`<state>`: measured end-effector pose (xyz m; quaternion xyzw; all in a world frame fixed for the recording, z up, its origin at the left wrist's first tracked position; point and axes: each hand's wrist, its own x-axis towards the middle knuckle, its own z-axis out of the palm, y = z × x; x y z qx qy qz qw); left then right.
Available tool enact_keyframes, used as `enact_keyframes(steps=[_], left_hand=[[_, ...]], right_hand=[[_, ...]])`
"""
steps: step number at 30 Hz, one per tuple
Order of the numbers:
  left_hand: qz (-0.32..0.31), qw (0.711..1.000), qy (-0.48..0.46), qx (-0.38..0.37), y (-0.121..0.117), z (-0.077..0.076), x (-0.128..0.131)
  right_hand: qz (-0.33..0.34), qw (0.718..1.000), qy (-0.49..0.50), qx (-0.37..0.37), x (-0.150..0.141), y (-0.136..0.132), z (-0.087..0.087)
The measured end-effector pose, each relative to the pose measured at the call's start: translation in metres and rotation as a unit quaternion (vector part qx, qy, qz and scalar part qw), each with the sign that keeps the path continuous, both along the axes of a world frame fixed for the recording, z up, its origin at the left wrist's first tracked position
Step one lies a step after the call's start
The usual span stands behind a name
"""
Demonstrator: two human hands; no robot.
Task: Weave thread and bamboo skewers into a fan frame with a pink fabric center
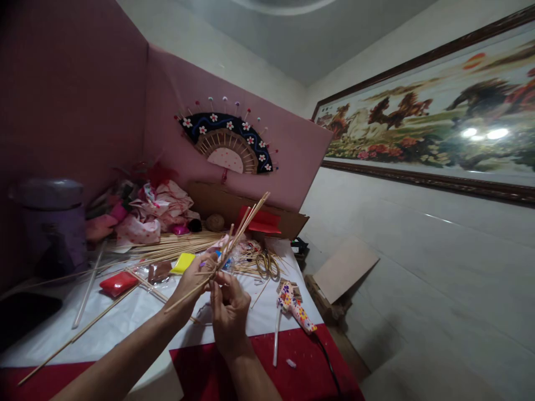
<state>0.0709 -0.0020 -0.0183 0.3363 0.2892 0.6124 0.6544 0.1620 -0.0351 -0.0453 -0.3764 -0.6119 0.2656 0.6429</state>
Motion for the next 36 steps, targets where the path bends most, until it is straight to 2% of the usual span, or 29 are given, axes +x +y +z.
enact_keyframes(steps=[3, 6, 10, 14, 19, 22, 26, 30, 33, 36], left_hand=[[-0.017, 0.999, 0.033, 0.031, -0.001, -0.001, -0.002], [-0.072, 0.996, 0.014, 0.051, -0.004, -0.001, -0.003], [-0.126, 0.991, -0.015, 0.039, -0.004, -0.001, -0.003], [-0.122, 0.989, -0.085, 0.027, 0.0, -0.003, -0.006], [-0.078, 0.988, -0.134, 0.028, 0.004, -0.002, -0.004], [-0.059, 0.99, -0.116, 0.055, 0.006, -0.001, -0.003], [-0.03, 0.996, -0.058, 0.067, 0.009, 0.002, -0.01], [-0.026, 0.991, 0.049, 0.125, 0.009, 0.02, -0.028], [-0.04, 0.984, 0.102, 0.137, 0.009, 0.036, -0.048], [-0.067, 0.983, 0.111, 0.133, 0.012, 0.037, -0.067]], right_hand=[[-0.021, 0.999, -0.044, 0.01, 0.003, 0.003, -0.001], [-0.064, 0.992, -0.101, 0.033, 0.007, 0.009, 0.0], [-0.123, 0.978, -0.161, 0.042, 0.011, 0.02, 0.002], [-0.132, 0.962, -0.228, 0.073, 0.011, 0.024, 0.0], [-0.165, 0.921, -0.329, 0.125, 0.006, 0.019, -0.004], [-0.157, 0.911, -0.357, 0.13, 0.005, 0.017, -0.003], [-0.142, 0.917, -0.35, 0.13, 0.008, 0.017, 0.006], [-0.129, 0.9, -0.386, 0.154, 0.006, 0.022, 0.024], [-0.12, 0.884, -0.411, 0.188, -0.003, 0.029, 0.034], [-0.126, 0.873, -0.422, 0.21, -0.016, 0.036, 0.033]])
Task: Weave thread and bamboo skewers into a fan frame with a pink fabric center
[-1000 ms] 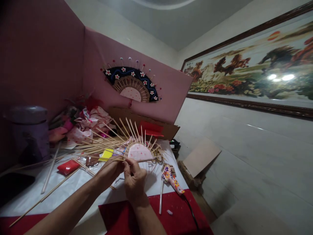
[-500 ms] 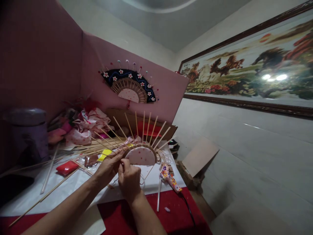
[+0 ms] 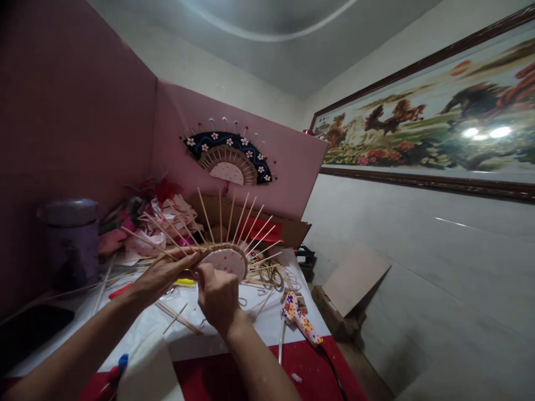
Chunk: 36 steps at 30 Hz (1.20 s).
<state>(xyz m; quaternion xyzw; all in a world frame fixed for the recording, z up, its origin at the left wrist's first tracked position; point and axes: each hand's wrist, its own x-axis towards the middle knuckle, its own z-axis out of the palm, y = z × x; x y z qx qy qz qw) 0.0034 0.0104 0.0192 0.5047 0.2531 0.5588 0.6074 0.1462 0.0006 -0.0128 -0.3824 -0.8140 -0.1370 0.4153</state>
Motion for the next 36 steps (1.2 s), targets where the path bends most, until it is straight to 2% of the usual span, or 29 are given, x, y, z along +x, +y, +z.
enact_keyframes(steps=[4, 8, 13, 17, 21, 25, 31, 36], left_hand=[[-0.002, 1.0, -0.022, -0.018, 0.005, -0.02, -0.014], [0.01, 0.996, -0.07, -0.048, 0.004, -0.038, -0.017], [0.016, 0.99, -0.12, -0.078, 0.005, -0.048, -0.014], [0.061, 0.977, -0.173, -0.11, 0.01, -0.063, -0.009], [0.067, 0.973, -0.187, -0.115, 0.013, -0.076, -0.006], [0.053, 0.974, -0.186, -0.121, 0.012, -0.078, -0.004], [0.057, 0.97, -0.19, -0.139, 0.008, -0.075, 0.002], [0.066, 0.974, -0.181, -0.123, 0.005, -0.074, 0.009]], right_hand=[[-0.022, 0.999, -0.026, 0.017, -0.017, 0.007, -0.016], [-0.021, 0.997, -0.065, 0.036, -0.026, 0.011, -0.03], [-0.018, 0.995, -0.052, 0.089, -0.028, 0.019, -0.038], [-0.016, 0.995, -0.055, 0.084, -0.028, 0.023, -0.042], [-0.03, 0.994, -0.054, 0.085, -0.024, 0.025, -0.049], [-0.038, 0.995, -0.029, 0.085, -0.022, 0.027, -0.053], [-0.062, 0.993, -0.011, 0.098, -0.02, 0.024, -0.046], [-0.061, 0.995, -0.007, 0.082, -0.019, 0.025, -0.044]])
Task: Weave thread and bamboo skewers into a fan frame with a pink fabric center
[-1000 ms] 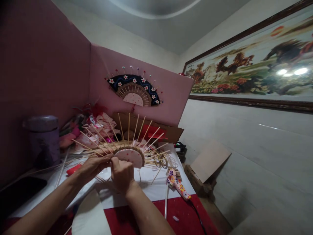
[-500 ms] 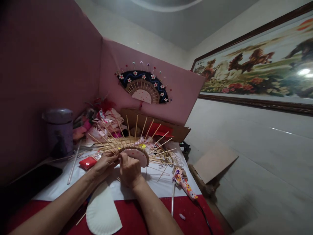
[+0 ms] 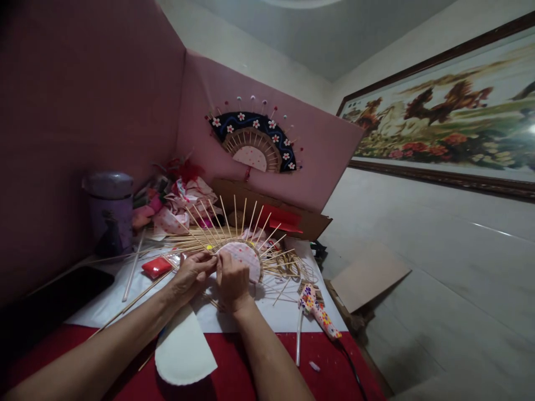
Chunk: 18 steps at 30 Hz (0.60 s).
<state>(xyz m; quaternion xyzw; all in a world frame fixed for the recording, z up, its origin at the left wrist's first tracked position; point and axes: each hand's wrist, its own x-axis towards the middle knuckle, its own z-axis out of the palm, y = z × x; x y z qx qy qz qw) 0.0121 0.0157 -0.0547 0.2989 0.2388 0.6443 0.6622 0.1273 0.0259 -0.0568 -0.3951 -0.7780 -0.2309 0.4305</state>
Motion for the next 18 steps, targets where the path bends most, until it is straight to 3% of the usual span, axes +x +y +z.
enact_keyframes(steps=[10, 18], left_hand=[[0.068, 0.997, 0.032, -0.023, 0.002, 0.0, 0.015], [0.069, 0.996, 0.027, -0.04, 0.004, -0.001, 0.018]], right_hand=[[-0.015, 0.993, -0.103, 0.049, 0.006, 0.007, 0.013], [-0.015, 0.989, -0.135, 0.059, 0.006, 0.009, 0.02]])
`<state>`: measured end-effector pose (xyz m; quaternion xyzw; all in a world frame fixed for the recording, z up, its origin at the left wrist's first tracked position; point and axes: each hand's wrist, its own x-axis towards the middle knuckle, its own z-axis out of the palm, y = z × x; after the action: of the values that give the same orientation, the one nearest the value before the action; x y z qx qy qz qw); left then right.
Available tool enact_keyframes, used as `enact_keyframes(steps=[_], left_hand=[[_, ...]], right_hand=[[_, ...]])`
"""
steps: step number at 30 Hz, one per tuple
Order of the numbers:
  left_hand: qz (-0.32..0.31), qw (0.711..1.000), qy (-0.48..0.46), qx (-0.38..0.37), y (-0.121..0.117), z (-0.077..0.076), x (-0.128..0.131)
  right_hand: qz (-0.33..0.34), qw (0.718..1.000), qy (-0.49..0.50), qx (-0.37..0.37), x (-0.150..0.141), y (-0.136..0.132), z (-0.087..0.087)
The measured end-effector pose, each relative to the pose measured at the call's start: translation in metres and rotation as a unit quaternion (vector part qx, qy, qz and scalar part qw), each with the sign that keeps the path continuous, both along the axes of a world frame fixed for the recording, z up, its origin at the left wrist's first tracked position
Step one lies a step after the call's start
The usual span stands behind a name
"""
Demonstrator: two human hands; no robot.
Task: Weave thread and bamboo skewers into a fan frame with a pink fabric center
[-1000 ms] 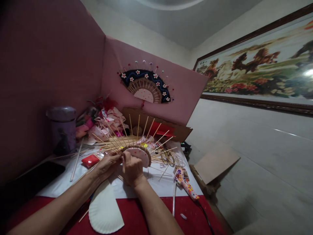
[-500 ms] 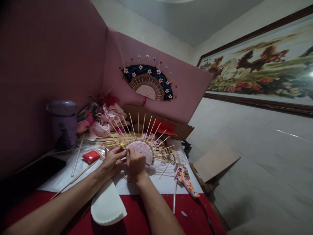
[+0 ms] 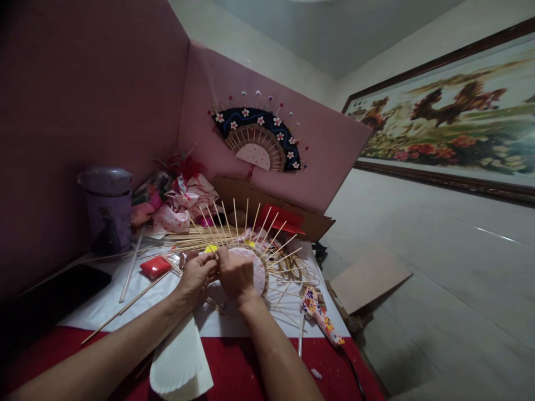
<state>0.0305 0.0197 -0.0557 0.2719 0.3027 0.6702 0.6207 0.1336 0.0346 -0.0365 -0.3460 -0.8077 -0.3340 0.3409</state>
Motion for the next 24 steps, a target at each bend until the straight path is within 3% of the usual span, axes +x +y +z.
enact_keyframes(steps=[11, 20, 24], left_hand=[[-0.01, 1.0, -0.02, 0.003, -0.006, 0.006, 0.0], [-0.078, 0.992, -0.099, -0.004, -0.022, 0.01, -0.001], [-0.079, 0.99, -0.119, -0.002, -0.022, 0.012, -0.003]], right_hand=[[-0.042, 0.998, 0.048, -0.001, -0.001, 0.0, -0.004], [0.001, 0.995, 0.102, -0.007, 0.0, -0.011, -0.001], [0.01, 0.993, 0.113, -0.004, 0.0, -0.014, 0.001]])
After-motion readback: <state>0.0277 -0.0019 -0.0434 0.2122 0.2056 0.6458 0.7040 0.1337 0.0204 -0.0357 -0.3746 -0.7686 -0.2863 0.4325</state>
